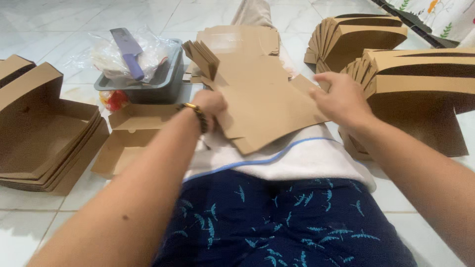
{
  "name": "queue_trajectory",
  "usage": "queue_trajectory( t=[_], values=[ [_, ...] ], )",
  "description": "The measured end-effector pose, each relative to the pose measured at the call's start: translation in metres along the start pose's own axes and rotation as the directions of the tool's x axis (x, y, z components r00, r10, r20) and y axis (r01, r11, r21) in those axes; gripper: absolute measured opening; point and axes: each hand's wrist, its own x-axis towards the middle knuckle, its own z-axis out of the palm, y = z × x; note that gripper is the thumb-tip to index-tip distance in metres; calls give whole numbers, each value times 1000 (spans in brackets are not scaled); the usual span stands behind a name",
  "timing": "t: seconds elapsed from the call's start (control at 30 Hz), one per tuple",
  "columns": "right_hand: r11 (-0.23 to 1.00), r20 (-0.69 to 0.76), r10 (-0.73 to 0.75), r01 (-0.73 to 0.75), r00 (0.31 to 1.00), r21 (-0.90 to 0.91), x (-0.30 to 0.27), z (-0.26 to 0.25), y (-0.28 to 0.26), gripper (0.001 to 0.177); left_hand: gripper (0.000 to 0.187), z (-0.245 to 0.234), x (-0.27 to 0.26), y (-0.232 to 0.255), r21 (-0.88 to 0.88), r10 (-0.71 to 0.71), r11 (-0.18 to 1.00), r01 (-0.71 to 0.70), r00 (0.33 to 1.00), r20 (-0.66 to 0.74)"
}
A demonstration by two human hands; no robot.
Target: The person assembles flat cardboard pieces into small rectangular boxes by folding and interlocking the flaps. They handle each piece by hand, fold the sides, and secure the tabs to form the box shape, then place the finished boxes in a stack.
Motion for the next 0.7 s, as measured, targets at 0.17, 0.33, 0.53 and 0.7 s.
queue_trajectory(
  t=[0.17, 0.33, 0.53, 0.7],
  values=[
    [885, 311, 363, -430, 878, 180, 7, 10, 41, 58, 32, -30, 7, 16, 49, -71, 997, 65, 990, 119],
    [736, 309, 451, -544, 838, 403, -9, 9, 27, 29, 48, -17, 11, 12, 335, 124, 937, -102, 991, -46],
    [659, 260, 477, -538, 839, 526, -25, 13, 4, 15, 89, 3, -29, 41, 982, 312, 142, -127, 947, 77],
    [536, 158, 518, -464, 840, 705, -33, 20, -34, 12, 111, 47, -94, 65, 850, 82, -369, -376, 898, 432]
  ],
)
